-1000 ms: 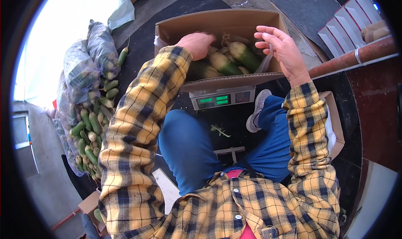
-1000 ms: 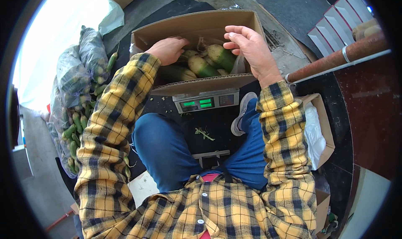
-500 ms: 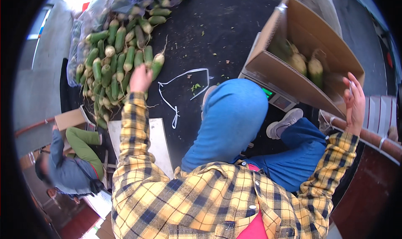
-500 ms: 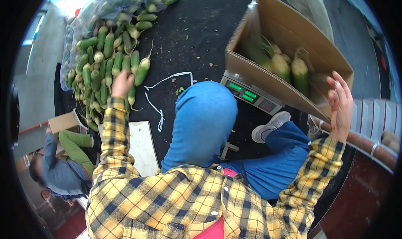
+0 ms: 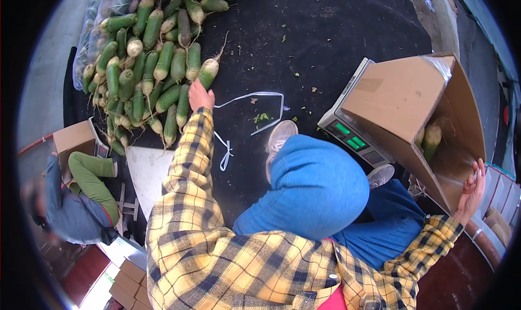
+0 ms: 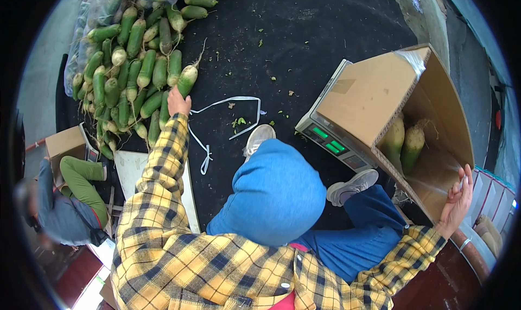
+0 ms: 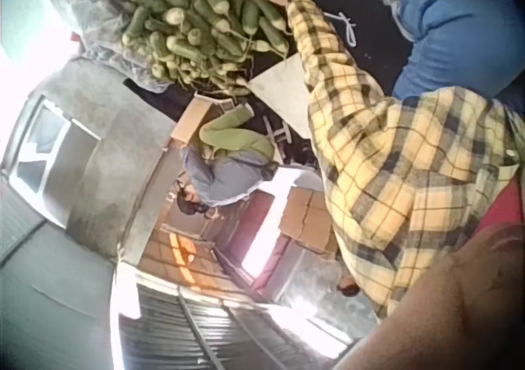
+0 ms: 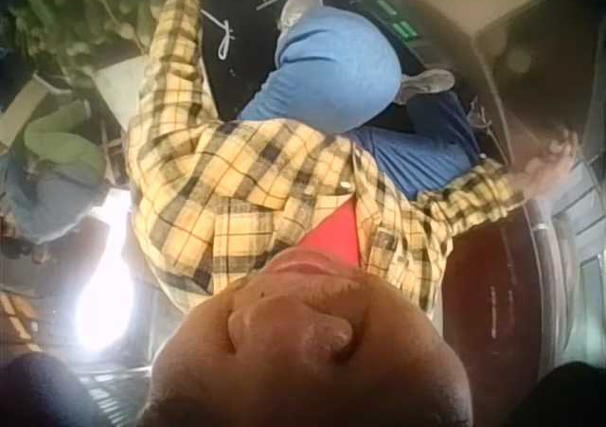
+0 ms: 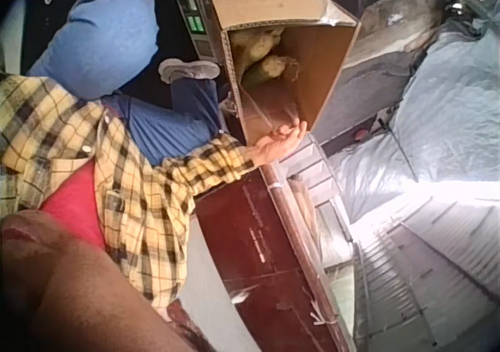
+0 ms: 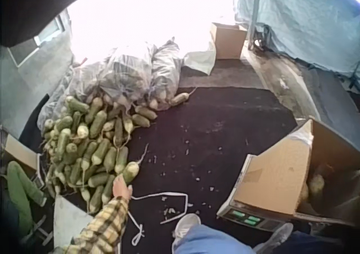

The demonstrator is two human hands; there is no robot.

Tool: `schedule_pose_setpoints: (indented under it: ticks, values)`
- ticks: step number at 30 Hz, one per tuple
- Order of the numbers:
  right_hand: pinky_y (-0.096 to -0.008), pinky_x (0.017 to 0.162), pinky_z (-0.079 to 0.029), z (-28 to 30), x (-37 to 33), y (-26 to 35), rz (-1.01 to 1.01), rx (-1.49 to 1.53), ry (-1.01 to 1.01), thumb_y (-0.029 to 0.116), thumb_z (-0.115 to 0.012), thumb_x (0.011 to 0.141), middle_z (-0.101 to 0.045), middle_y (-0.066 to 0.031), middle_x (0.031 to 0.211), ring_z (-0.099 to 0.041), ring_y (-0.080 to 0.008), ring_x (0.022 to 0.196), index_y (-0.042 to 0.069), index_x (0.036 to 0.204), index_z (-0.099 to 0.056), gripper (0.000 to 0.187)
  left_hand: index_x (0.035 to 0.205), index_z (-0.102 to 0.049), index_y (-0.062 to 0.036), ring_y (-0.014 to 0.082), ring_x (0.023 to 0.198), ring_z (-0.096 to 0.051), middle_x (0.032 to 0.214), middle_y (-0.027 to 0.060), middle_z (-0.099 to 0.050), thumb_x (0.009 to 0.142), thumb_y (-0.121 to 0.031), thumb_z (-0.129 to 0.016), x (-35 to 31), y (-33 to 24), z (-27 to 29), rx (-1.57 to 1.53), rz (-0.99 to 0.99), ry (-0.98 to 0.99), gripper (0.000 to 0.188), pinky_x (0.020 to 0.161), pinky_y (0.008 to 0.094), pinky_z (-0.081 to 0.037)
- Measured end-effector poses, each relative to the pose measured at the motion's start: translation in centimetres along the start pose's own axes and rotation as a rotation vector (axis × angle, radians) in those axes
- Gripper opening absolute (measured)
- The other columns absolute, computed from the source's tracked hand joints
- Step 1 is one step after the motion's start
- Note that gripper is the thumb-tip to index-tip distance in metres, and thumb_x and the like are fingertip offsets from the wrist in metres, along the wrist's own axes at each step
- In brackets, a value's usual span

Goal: Packing radishes into a plastic-lined cardboard box and weighing it on a scale.

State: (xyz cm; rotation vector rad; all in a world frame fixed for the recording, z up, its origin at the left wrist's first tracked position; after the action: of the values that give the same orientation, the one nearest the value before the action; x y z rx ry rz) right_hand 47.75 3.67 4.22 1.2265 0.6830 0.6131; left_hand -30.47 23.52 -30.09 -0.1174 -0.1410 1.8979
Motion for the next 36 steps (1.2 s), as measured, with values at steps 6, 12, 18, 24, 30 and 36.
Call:
schedule_pose_setpoints:
  ticks: [6, 12, 18, 24, 30, 36]
  values:
    - [-0.0131, 0.052, -0.033, 0.1, -0.2, -0.3, -0.030, -0.085, -0.020, 0.016, -0.046, 0.095, -0.052, -0.0084, 0.120, -0.038, 0.0002, 0.062, 0.000, 0.135, -0.035, 0.044, 0.126, -0.039, -0.0002, 0.0318, 0.120, -0.044, 0.127, 0.0220, -0.047, 0.071, -0.030, -0.071, 6.0, -0.7, -2.4, -0.022, 0.035, 0.116, 0.071, 0.097, 0.0395, -0.037]
    - [-0.0130, 0.054, -0.034, -1.3, -0.5, 0.5, -0.049, -0.150, -0.054, 0.017, -0.044, 0.095, -0.050, -0.0083, 0.124, -0.036, -0.0001, 0.062, 0.001, 0.136, -0.034, 0.045, 0.114, -0.053, -0.0030, 0.0310, 0.093, -0.056, 0.098, 0.0121, -0.060, 0.070, -0.051, -0.068, 2.9, -4.1, 0.8, -0.012, -0.133, 0.006, 0.066, 0.082, 0.0421, -0.043]
    - [-0.0134, 0.055, -0.036, -2.3, -0.5, 0.4, -0.064, -0.145, -0.036, 0.016, -0.043, 0.096, -0.049, -0.0093, 0.125, -0.038, -0.0009, 0.063, 0.000, 0.137, -0.031, 0.046, 0.127, -0.041, -0.0084, 0.0271, 0.108, -0.050, 0.115, 0.0102, -0.053, 0.054, -0.050, -0.080, -6.6, -7.1, -5.5, 0.087, -0.395, 0.480, 0.092, 0.094, 0.0463, -0.032]
    - [-0.0144, 0.056, -0.037, -2.0, -0.6, 0.5, -0.048, -0.086, 0.055, 0.016, -0.042, 0.096, -0.049, -0.0105, 0.124, -0.040, -0.0014, 0.064, -0.001, 0.137, -0.030, 0.045, 0.126, -0.040, -0.0085, 0.0273, 0.106, -0.051, 0.111, 0.0089, -0.052, 0.056, -0.033, -0.081, -11.4, -7.0, -7.8, 0.249, -0.375, 0.504, 0.084, 0.090, 0.0426, -0.036]
    - [-0.0141, 0.054, -0.037, -2.4, -0.9, 0.6, -0.025, -0.072, 0.046, 0.016, -0.044, 0.096, -0.050, -0.0106, 0.123, -0.040, -0.0012, 0.063, -0.001, 0.135, -0.034, 0.044, 0.122, -0.042, -0.0069, 0.0240, 0.104, -0.054, 0.113, 0.0106, -0.054, 0.056, -0.025, -0.078, -13.0, -7.9, -4.1, 0.046, -0.326, 0.317, 0.077, 0.088, 0.0401, -0.036]
    - [-0.0131, 0.051, -0.035, -1.8, -0.2, -0.2, -0.052, 0.011, 0.087, 0.016, -0.045, 0.096, -0.053, -0.0097, 0.118, -0.038, -0.0001, 0.060, 0.000, 0.133, -0.038, 0.041, 0.121, -0.043, -0.0039, 0.0281, 0.099, -0.059, 0.107, 0.0150, -0.060, 0.060, -0.028, -0.078, -13.9, -7.1, 1.0, -0.388, -0.087, 0.149, 0.074, 0.087, 0.0396, -0.043]
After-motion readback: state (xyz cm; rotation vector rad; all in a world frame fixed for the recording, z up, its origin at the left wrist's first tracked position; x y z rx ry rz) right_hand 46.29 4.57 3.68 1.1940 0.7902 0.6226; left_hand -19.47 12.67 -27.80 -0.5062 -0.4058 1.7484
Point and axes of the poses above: each hand's wrist, its own x-axis towards the middle knuckle, its own z-axis out of the back of the hand, y = z × x, the point moved 9 cm from there along x, towards the middle knuckle
